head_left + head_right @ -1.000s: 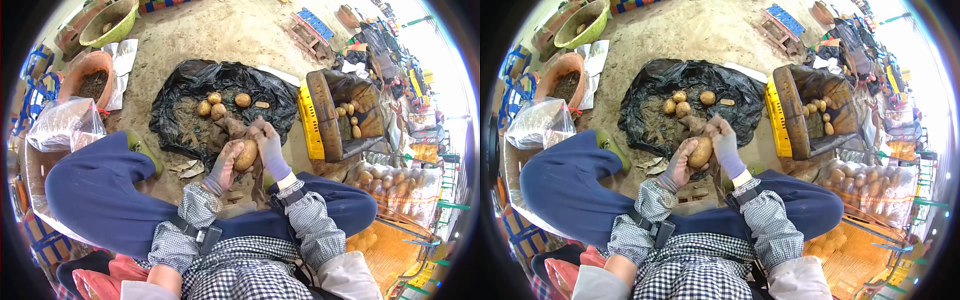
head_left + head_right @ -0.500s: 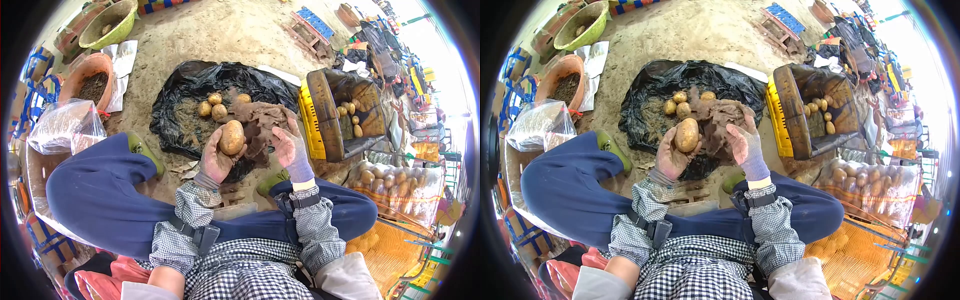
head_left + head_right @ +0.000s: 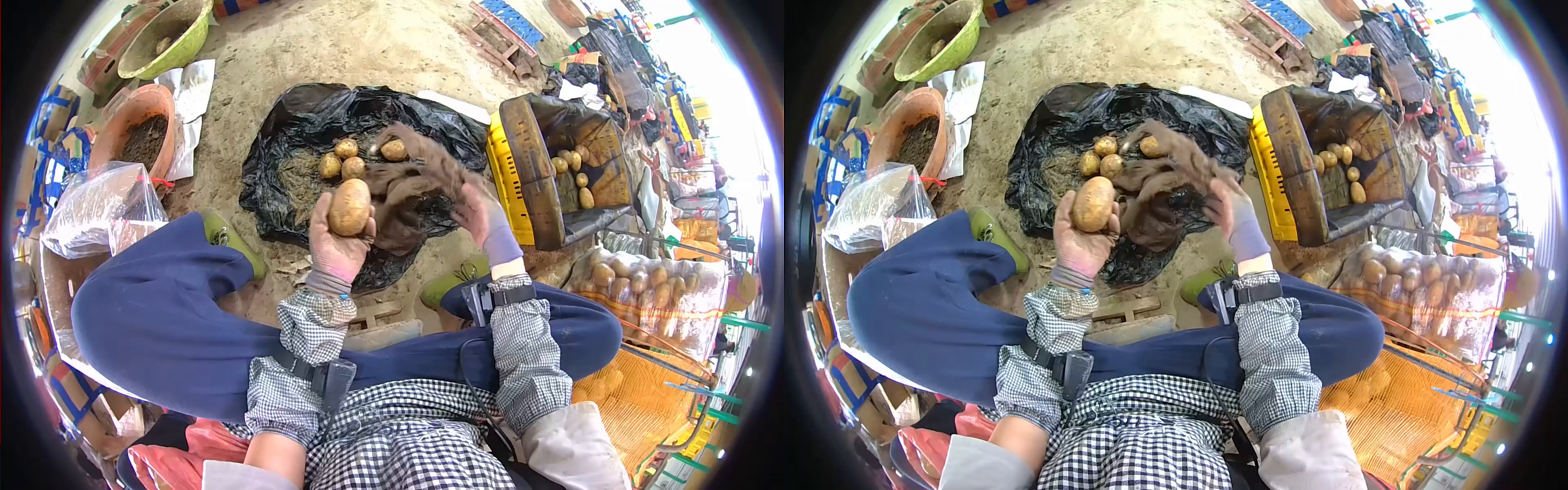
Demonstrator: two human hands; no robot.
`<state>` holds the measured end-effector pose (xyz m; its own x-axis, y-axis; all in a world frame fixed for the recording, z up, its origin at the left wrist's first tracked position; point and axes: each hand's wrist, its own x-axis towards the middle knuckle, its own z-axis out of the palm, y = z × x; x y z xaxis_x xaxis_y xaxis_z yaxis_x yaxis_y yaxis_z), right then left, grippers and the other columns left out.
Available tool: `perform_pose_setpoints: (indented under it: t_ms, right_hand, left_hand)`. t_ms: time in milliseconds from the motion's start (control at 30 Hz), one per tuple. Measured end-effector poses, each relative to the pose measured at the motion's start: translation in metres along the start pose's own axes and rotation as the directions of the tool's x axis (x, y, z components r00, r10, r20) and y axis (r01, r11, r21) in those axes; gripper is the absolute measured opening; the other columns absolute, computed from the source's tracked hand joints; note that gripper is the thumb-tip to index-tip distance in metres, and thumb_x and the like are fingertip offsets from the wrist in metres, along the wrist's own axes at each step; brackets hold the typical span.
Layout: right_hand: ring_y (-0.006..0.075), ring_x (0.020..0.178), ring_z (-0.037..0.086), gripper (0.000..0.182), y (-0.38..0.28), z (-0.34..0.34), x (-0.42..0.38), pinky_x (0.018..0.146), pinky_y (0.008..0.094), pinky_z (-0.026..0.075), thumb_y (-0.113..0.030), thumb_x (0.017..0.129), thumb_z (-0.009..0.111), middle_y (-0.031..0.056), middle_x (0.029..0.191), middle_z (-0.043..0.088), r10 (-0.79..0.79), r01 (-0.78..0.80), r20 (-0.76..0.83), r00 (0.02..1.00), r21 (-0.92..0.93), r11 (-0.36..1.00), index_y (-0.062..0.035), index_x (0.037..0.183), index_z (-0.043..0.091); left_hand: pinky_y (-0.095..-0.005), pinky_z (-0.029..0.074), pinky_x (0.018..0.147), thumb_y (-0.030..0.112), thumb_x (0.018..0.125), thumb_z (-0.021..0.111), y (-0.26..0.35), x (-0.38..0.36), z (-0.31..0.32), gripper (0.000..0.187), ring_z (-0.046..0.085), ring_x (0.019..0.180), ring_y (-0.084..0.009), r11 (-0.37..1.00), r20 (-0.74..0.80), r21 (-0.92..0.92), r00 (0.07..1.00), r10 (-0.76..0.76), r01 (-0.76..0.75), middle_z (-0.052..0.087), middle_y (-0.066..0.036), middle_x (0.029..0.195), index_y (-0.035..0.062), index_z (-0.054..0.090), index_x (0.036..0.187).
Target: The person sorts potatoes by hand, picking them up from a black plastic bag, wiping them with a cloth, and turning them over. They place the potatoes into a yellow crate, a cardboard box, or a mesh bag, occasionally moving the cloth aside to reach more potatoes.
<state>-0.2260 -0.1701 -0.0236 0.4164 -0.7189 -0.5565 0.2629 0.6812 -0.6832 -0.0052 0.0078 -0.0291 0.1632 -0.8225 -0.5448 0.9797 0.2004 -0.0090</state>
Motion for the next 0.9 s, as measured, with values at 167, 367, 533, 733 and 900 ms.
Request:
perform_pose_setpoints:
  t_ms: [167,367,533,733,900]
  right_hand:
    - [0.0164,0.081,0.060,0.036,0.029,-0.044,0.017,0.071,0.0345,0.053,-0.023,0.091,0.066,0.0024,0.103,0.063,-0.039,-0.198,-0.418,0.908,-0.508,0.838,-0.0121,0.125,0.058]
    - [0.0225,0.088,0.063,0.035,0.041,-0.037,0.034,0.080,0.0357,0.054,-0.014,0.088,0.068,0.0059,0.100,0.065,-0.377,0.426,-0.568,0.731,-0.051,0.903,-0.0049,0.120,0.058]
    - [0.0333,0.097,0.064,0.040,0.047,-0.035,0.016,0.086,0.0378,0.051,-0.017,0.083,0.069,0.0176,0.103,0.063,-0.501,-0.118,-0.068,0.863,-0.991,-0.069,-0.0041,0.117,0.054]
    - [0.0361,0.101,0.061,0.050,0.101,0.018,0.004,0.085,0.0438,0.051,-0.030,0.075,0.075,0.0153,0.108,0.061,-0.345,0.168,0.330,0.879,-0.890,-0.423,-0.0105,0.117,0.057]
    - [0.0354,0.098,0.061,0.039,0.147,-0.024,0.029,0.082,0.0445,0.050,-0.024,0.071,0.077,0.0150,0.113,0.061,-0.206,0.217,0.330,0.921,-0.875,-0.432,-0.0137,0.107,0.066]
  left_hand:
    - [-0.0362,0.058,0.076,0.039,0.085,0.072,0.007,0.002,-0.005,0.051,0.061,0.101,-0.0285,0.983,-0.123,-0.018,0.976,0.177,-0.181,0.060,-0.011,0.114,0.0082,0.055,0.121]
    - [-0.0359,0.056,0.079,0.041,0.085,0.072,0.006,0.004,-0.010,0.048,0.061,0.100,-0.0256,0.969,-0.224,0.010,0.944,0.242,-0.247,0.057,-0.008,0.116,0.0152,0.052,0.120]
    - [-0.0378,0.056,0.081,0.041,0.085,0.072,0.006,0.007,-0.012,0.044,0.061,0.099,-0.0256,0.960,-0.260,-0.017,0.928,0.265,-0.279,0.057,-0.005,0.117,0.0192,0.053,0.119]
    - [-0.0447,0.057,0.091,0.035,0.091,0.064,0.004,0.005,-0.004,0.048,0.059,0.112,-0.0337,0.952,-0.075,0.019,0.949,0.306,-0.306,0.054,-0.013,0.126,0.0061,0.049,0.126]
    - [-0.0475,0.055,0.096,0.037,0.097,0.054,0.002,-0.002,0.009,0.048,0.056,0.119,-0.0368,0.987,0.086,-0.109,0.988,0.127,-0.117,0.057,-0.016,0.127,0.0003,0.051,0.129]
